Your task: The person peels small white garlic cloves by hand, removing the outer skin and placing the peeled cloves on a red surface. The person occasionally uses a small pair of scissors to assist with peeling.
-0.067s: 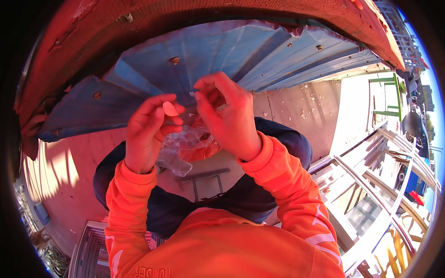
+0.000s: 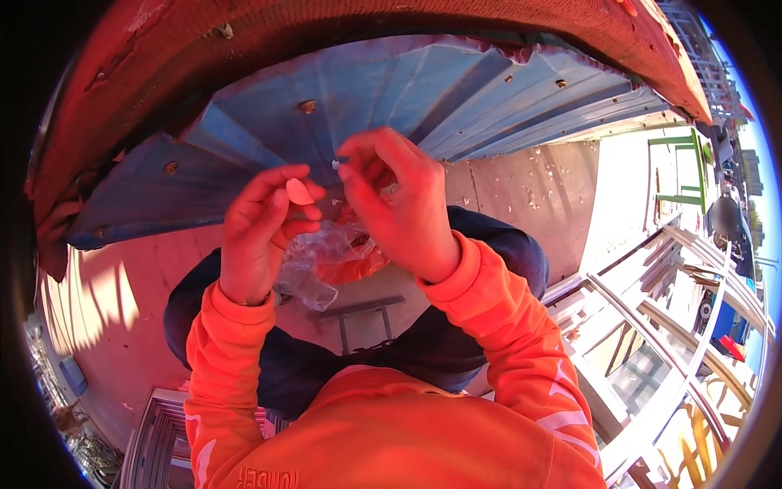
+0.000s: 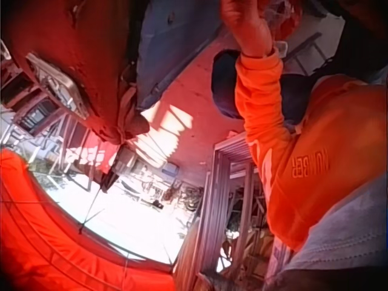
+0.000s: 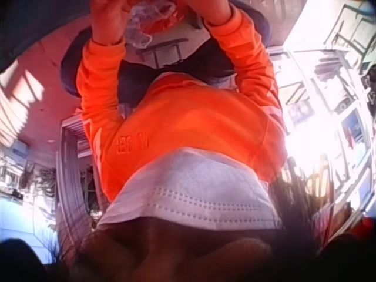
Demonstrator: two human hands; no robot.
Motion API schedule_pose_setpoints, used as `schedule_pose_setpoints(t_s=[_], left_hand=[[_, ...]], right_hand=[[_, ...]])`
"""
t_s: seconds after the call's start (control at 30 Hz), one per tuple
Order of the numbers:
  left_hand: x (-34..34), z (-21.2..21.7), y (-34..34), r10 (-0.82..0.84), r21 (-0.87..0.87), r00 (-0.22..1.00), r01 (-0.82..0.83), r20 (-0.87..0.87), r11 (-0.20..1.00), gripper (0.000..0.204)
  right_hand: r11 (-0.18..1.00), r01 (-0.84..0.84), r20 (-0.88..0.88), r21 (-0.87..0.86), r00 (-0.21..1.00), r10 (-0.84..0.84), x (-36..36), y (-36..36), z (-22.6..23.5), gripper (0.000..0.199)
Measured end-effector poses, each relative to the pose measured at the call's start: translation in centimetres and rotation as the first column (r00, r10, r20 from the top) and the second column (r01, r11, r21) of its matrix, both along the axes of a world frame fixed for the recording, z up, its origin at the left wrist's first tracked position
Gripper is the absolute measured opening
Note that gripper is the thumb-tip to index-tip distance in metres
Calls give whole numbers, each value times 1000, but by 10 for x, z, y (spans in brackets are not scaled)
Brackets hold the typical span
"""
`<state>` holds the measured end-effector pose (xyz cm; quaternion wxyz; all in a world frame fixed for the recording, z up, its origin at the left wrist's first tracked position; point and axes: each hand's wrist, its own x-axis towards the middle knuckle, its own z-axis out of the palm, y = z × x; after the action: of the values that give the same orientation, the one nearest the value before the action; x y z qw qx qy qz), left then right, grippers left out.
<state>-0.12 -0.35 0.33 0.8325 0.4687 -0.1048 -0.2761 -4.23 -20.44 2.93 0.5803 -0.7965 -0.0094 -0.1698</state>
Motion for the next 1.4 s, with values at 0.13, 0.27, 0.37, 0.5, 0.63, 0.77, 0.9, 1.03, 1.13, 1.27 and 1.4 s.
schedule_pose_setpoints(t_s=[0.13, 0.27, 0.37, 0.5, 0.63, 0.77, 0.9, 1.03, 1.13, 1.27, 1.4], left_hand=[[0, -7, -2, -1, -10, 1000, 1, 28, 1000, 32], [-3, -9, -5, 39, 15, 997, -40, 72, 999, 29], [-3, -10, -4, 51, 23, 994, -54, 92, 998, 28], [-2, -6, -7, 70, 1, 992, -71, 102, 997, 29], [-1, -7, -4, 58, 35, 992, -62, 112, 997, 30], [0, -7, -5, 73, 30, 991, -77, 110, 997, 31], [0, -4, -5, 67, 10, 993, -68, 100, 998, 31], [0, -2, -6, 74, 24, 991, -77, 110, 997, 31], [0, -10, -5, 112, 65, 984, -122, 140, 990, 25], [7, -18, 3, -67, 517, 775, -351, 628, 781, 19], [9, -42, 8, -246, 594, 784, -187, 570, 782, 19]], right_hand=[[978, -170, 124, -122, 975, 185, -1, -3, -2, 15], [973, -213, 63, -94, 974, 219, -4, 7, -4, 20], [974, -210, 80, -89, 973, 217, -3, 7, -7, 21], [974, -199, 83, -104, 975, 208, -1, 7, -5, 22], [961, -242, 57, -131, 966, 251, -3, 2, -5, 22], [970, -216, 78, -112, 971, 225, 0, 7, 0, 20], [961, -239, 78, -142, 965, 251, 0, 2, -4, 17], [972, -214, 58, -99, 974, 221, 0, 4, -3, 17], [976, -189, 49, -109, 980, 195, 1, 8, 2, 16], [980, -137, 51, -142, 988, 146, 3, 1, -15, 15], [989, -69, 69, -132, 994, 79, 7, -6, -19, 10]])
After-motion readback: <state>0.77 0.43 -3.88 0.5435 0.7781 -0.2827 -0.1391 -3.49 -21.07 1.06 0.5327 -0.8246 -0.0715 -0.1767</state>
